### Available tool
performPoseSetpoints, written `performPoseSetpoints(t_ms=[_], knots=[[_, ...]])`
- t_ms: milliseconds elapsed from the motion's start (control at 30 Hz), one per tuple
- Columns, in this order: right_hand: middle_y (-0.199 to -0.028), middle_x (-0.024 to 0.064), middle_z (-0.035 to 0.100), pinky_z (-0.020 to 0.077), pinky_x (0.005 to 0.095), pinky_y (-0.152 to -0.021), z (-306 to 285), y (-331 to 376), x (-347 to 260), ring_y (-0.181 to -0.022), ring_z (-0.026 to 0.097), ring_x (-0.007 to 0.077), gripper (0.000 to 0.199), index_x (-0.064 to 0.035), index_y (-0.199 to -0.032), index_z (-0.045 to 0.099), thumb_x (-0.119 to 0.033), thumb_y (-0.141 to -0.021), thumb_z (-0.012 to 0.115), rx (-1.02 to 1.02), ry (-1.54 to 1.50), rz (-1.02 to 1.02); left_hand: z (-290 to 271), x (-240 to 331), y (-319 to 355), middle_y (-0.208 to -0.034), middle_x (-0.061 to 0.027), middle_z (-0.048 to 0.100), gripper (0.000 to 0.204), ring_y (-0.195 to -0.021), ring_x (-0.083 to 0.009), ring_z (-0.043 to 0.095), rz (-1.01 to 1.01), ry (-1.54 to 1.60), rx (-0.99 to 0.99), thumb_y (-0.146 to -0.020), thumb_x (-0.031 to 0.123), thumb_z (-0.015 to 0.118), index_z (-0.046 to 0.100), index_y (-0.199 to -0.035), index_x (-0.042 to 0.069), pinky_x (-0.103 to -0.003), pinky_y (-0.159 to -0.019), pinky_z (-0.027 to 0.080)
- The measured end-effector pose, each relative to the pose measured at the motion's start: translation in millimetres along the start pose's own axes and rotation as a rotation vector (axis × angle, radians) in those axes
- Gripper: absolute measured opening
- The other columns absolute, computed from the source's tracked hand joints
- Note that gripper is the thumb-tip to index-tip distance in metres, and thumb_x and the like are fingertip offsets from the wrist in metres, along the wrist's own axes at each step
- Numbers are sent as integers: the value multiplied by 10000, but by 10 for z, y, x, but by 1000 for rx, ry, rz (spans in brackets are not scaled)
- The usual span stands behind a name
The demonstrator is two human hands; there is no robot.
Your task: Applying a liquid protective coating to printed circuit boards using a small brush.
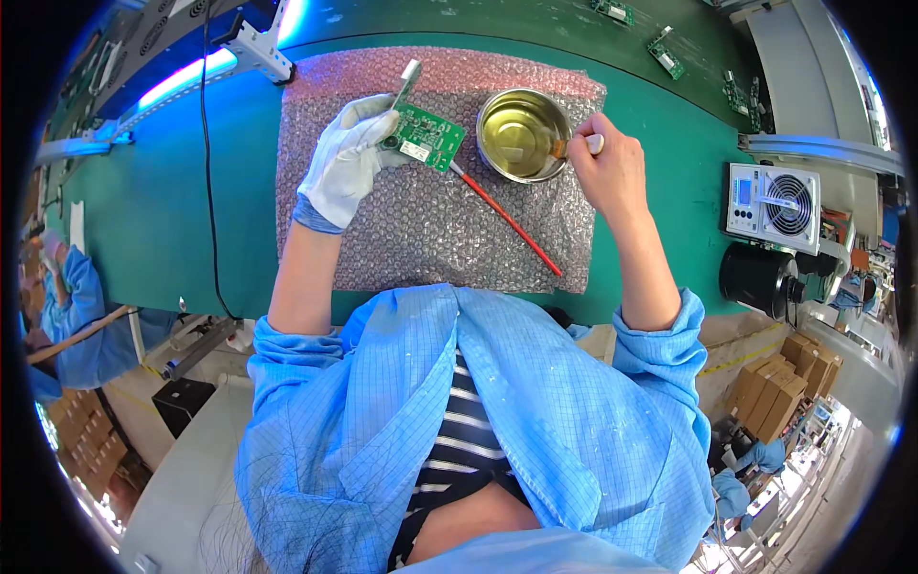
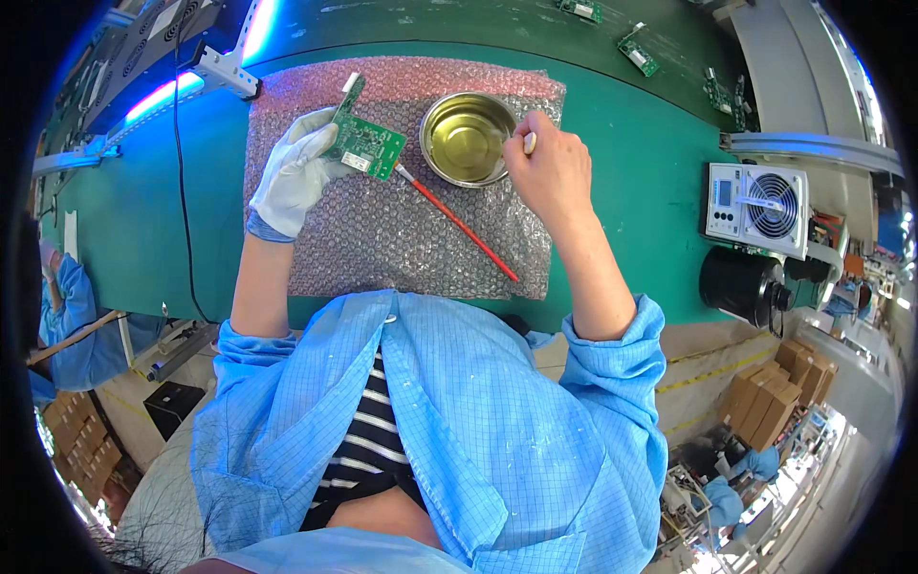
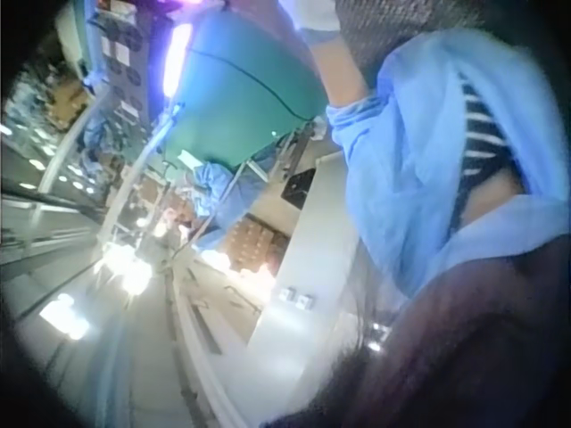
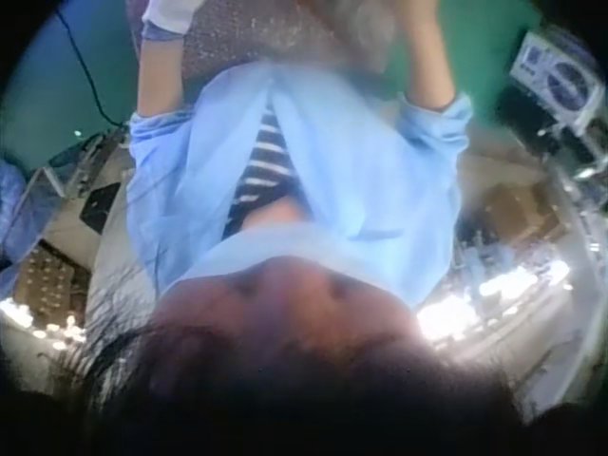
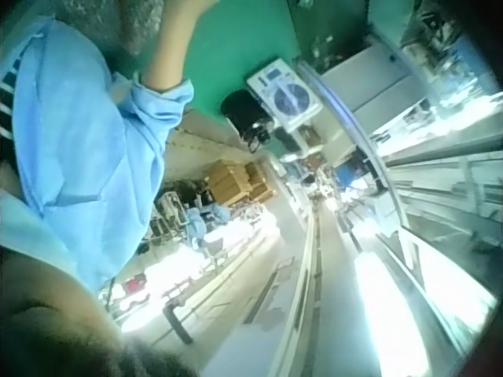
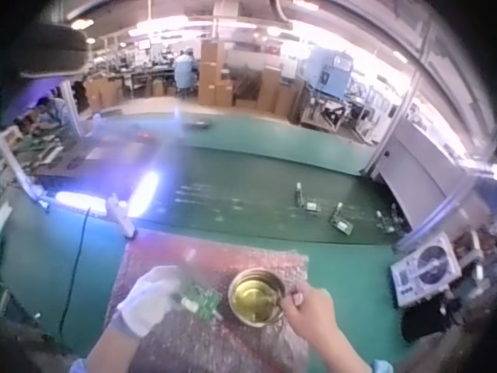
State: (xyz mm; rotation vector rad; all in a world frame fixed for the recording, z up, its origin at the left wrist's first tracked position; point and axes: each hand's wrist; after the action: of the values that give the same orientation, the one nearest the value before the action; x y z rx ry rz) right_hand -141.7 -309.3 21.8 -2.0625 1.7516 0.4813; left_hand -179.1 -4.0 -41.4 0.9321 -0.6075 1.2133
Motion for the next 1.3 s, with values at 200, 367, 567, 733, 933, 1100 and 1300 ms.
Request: performPoseSetpoints(t_ms=[200,367,567,733,933,1100,1300], knots=[[-604,93,596,441,327,-535,-84,-34,48,-543,575,188,138,-26,-813,617,-157,-786,583,2,-102,14,144,129,-109,-1083,-138,616,415,-929,-229,662,35,-18,25,-927,209,601,465,-1233,-37,-355,-770,576],[-626,34,579,414,273,-523,-177,4,70,-573,543,104,129,-30,-845,634,-147,-823,586,82,-294,42,229,138,-206,-1077,-123,627,403,-972,-227,653,135,-18,-55,-927,212,603,495,-1225,-37,-348,-792,568],[-729,-8,576,380,195,-524,-253,37,126,-627,513,47,123,-19,-894,638,-140,-904,615,90,-774,-7,436,272,-217,-1083,-114,635,464,-986,-202,641,26,-169,-173,-869,261,675,553,-1208,-31,-343,-821,546],[-746,19,585,401,207,-540,-352,13,49,-644,516,62,194,-2,-958,651,-185,-895,667,-117,-944,-19,523,310,-233,-1095,-114,630,431,-1005,-214,637,68,-396,-218,-864,282,665,602,-1173,-12,-344,-790,566],[-785,0,589,387,203,-563,-332,-54,-77,-659,498,58,230,-5,-1022,661,-195,-892,679,-291,-916,-233,474,215,-353,-1152,-109,622,305,-1021,-228,633,137,-518,-363,-860,232,646,671,-1107,56,-354,-742,591],[-804,-22,586,369,195,-584,-227,-141,-85,-683,480,44,207,-15,-1021,664,-181,-898,672,-309,-820,-321,495,226,-357,-1029,-67,653,345,-964,-148,614,236,-679,-421,-875,251,641,651,-1139,28,-303,-816,527],[-782,-28,587,376,195,-569,-158,-91,-112,-663,480,34,195,-28,-1012,662,-193,-908,659,-281,-791,-221,702,345,-229,-1074,-115,629,410,-954,-203,648,-52,-550,-270,-858,286,660,628,-1138,-13,-348,-744,586]])
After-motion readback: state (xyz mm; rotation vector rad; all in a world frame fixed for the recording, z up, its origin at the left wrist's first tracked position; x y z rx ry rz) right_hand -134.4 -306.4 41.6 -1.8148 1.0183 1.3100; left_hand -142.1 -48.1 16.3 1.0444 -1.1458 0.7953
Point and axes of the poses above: each hand's wrist, its own y-axis away from the middle knuckle, its own z-axis out of the palm, x = y × z
